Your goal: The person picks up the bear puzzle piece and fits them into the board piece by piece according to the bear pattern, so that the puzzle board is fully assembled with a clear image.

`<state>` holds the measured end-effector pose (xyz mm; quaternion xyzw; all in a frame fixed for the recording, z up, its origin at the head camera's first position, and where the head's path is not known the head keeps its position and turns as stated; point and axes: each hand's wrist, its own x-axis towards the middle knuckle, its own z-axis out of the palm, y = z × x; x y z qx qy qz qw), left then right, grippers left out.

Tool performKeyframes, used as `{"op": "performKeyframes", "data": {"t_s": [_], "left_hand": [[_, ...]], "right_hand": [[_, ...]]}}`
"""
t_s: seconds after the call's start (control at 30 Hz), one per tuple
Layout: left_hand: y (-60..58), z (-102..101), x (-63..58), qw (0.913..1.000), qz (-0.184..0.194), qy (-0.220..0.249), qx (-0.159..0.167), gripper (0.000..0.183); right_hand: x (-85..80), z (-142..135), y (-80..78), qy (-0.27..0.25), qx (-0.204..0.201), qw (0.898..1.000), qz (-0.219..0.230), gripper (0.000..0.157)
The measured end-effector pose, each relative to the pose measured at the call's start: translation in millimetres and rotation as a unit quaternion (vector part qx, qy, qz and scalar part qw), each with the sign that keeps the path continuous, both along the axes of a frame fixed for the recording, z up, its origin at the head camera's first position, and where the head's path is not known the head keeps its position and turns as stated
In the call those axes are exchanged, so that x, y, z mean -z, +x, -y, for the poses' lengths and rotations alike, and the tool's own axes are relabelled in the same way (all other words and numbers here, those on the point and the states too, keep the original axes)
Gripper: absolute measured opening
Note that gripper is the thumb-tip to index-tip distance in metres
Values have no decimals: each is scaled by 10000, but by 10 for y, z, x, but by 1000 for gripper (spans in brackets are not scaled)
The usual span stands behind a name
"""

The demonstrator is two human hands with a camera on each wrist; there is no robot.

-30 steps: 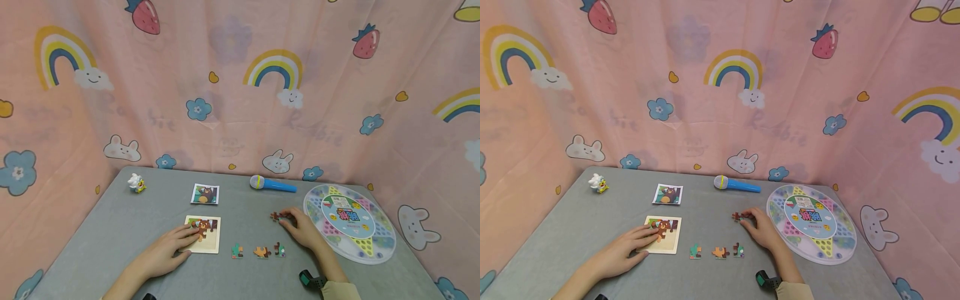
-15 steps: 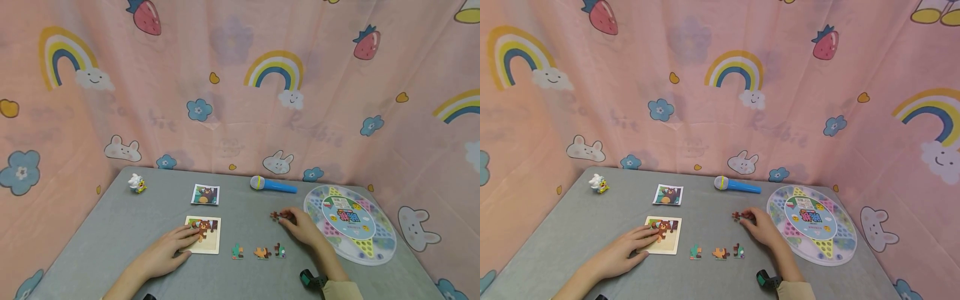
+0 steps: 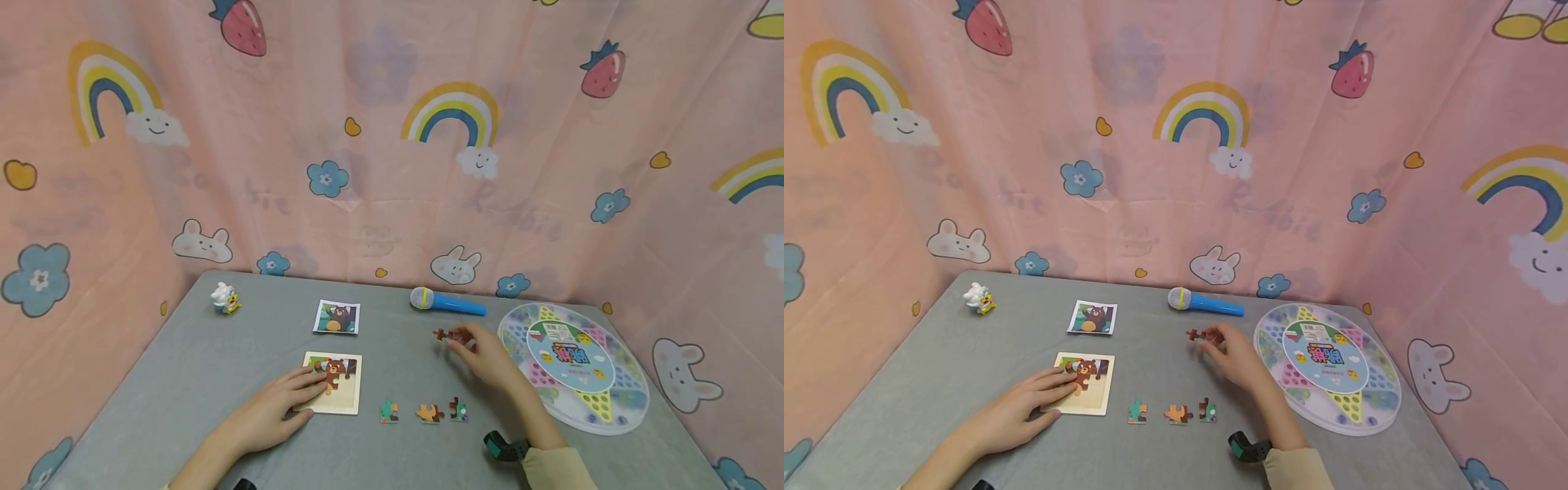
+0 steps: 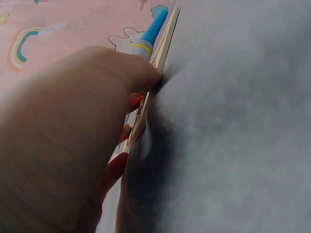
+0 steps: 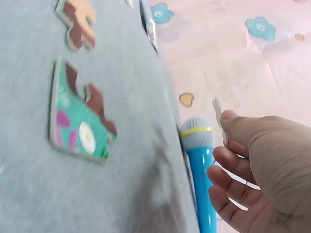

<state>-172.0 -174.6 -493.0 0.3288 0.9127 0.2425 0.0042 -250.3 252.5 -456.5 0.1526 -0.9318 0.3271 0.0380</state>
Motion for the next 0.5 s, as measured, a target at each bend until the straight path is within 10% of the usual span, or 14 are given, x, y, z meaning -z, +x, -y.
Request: {"op": "performKeyframes", "data": {"t_s": [0.5], "left_hand": [[3,-7,0,10000,15,-10,-10,49]], "right_hand": [[58,609,61,206,-238,9987,-399,27]]}}
